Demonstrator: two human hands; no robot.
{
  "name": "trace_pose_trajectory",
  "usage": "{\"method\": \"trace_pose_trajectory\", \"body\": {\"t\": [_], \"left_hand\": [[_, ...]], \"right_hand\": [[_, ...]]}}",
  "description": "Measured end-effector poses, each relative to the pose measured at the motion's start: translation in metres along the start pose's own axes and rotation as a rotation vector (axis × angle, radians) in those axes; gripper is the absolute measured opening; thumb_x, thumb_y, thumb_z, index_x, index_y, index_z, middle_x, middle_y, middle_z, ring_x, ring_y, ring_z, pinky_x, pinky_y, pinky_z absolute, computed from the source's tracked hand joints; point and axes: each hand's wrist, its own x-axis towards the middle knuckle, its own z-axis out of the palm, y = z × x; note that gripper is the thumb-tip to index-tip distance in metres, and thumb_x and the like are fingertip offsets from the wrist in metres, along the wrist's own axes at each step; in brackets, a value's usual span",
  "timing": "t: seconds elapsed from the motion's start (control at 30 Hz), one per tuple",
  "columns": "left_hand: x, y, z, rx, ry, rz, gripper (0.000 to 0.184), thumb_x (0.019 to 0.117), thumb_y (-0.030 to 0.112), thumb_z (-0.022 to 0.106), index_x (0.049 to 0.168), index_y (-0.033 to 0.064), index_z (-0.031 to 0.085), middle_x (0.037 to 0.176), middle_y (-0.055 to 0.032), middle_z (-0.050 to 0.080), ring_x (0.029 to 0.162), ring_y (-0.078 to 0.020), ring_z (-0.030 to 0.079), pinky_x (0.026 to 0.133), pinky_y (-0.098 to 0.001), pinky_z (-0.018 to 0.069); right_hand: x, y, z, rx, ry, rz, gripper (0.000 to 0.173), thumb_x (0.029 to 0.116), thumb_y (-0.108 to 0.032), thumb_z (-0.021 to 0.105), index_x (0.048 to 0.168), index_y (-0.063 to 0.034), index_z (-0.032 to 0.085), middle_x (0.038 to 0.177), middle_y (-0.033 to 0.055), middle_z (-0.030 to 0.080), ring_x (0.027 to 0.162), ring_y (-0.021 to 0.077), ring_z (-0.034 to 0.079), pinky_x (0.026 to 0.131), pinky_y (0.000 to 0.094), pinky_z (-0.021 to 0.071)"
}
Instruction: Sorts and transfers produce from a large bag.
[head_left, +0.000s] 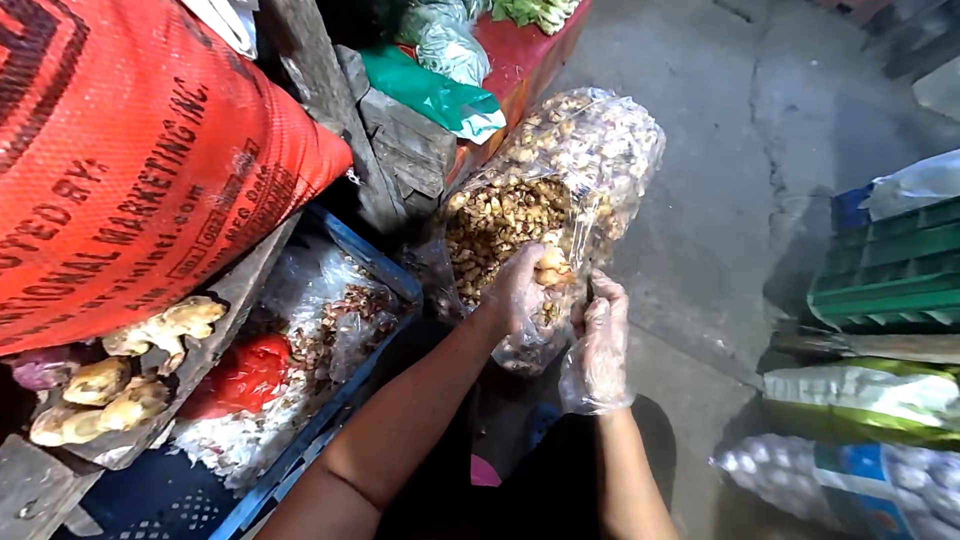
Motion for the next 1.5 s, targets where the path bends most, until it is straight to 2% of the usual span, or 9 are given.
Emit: {"method": "trace_pose_trajectory", "body": {"t": [0.1,0.23,0.4,0.6,0.7,0.93,1.1,1.23,1.5], "left_hand": [[-0.002,0.0,0.003,-0.047,-0.015,-0.04,0.029,0.1085,0.038,0.041,0.107,0.0152,0.059,0.082,-0.0004,0.058,0.064,-0.0093,0.056,0.056,-0.0227,0.0484],[-0.007,0.002,0.003,0.003,-0.062,-0.04,0.029,0.1086,0.041,0.042,0.11,0.0178,0.059,0.086,0.0024,0.059,0.073,-0.007,0.059,0.064,-0.023,0.0505],[-0.006,0.002,0.004,-0.011,0.015,-0.145,0.03,0.1061,0.043,0.048,0.111,0.0156,0.061,0.088,-0.0002,0.058,0.073,-0.0094,0.056,0.062,-0.0239,0.0482],[-0.003,0.0,0.005,-0.106,0.015,-0.237,0.027,0.1063,0.039,0.048,0.098,0.015,0.058,0.071,0.001,0.051,0.052,-0.0065,0.047,0.047,-0.0197,0.0422],[-0.002,-0.006,0.007,-0.16,-0.042,-0.228,0.027,0.1082,0.034,0.044,0.092,0.0145,0.055,0.063,0.0031,0.045,0.044,-0.004,0.038,0.04,-0.0163,0.0347],[-0.006,-0.005,0.005,0.216,0.104,0.113,0.045,0.1073,0.041,0.049,0.144,0.0154,0.045,0.115,-0.0084,0.061,0.09,-0.0153,0.059,0.077,-0.0328,0.0508],[-0.004,-0.018,0.003,0.334,0.205,0.325,0.049,0.1063,0.038,0.051,0.145,0.0091,0.043,0.128,-0.0163,0.059,0.108,-0.022,0.061,0.091,-0.0422,0.0514],[-0.008,-0.012,0.003,0.245,0.147,0.195,0.047,0.1101,0.039,0.04,0.147,0.0105,0.042,0.136,-0.0159,0.055,0.118,-0.0238,0.056,0.098,-0.0437,0.0475],[-0.003,-0.01,0.005,0.229,0.175,0.009,0.048,0.1092,0.046,0.04,0.142,0.0122,0.05,0.131,-0.0149,0.057,0.114,-0.0261,0.055,0.093,-0.0463,0.0466]], "right_hand": [[-0.002,0.016,0.005,-0.146,-0.06,-0.188,0.045,0.1059,-0.018,0.037,0.139,0.0111,0.042,0.113,0.012,0.063,0.095,0.0034,0.062,0.086,0.0225,0.0527],[0.003,0.022,0.009,-0.342,-0.082,-0.351,0.048,0.1067,-0.021,0.038,0.141,0.0108,0.046,0.117,0.0186,0.067,0.103,0.0101,0.066,0.095,0.0279,0.0531],[0.004,0.015,0.012,-0.562,0.034,-0.453,0.042,0.1013,-0.016,0.044,0.134,0.0053,0.06,0.103,0.0186,0.073,0.087,0.024,0.072,0.078,0.0416,0.0575],[0.011,0.018,0.011,-0.533,0.01,-0.381,0.036,0.1017,-0.013,0.046,0.129,0.0042,0.062,0.103,0.0178,0.072,0.086,0.0233,0.071,0.078,0.0416,0.0576],[0.026,0.021,0.001,-0.417,0.057,-0.283,0.034,0.1028,-0.01,0.045,0.129,0.0069,0.059,0.118,0.0203,0.068,0.104,0.0219,0.068,0.092,0.0396,0.054],[0.006,0.006,0.001,-0.185,-0.096,-0.284,0.046,0.1014,-0.011,0.046,0.141,0.0119,0.041,0.105,0.0073,0.061,0.087,-0.0021,0.058,0.08,0.0176,0.0514],[0.002,0.011,0.01,-0.195,-0.138,-0.254,0.051,0.101,-0.009,0.045,0.147,0.0118,0.036,0.096,0.0065,0.062,0.083,-0.0016,0.058,0.079,0.0166,0.0512],[0.009,0.013,0.011,-0.24,-0.171,-0.251,0.05,0.1027,-0.012,0.043,0.147,0.0099,0.039,0.12,0.0176,0.063,0.097,0.0044,0.063,0.088,0.0222,0.0522],[0.022,0.025,0.014,-0.553,-0.089,-0.368,0.041,0.1025,-0.018,0.047,0.137,0.0048,0.054,0.105,0.0203,0.071,0.087,0.0284,0.072,0.077,0.0487,0.0578]]}}
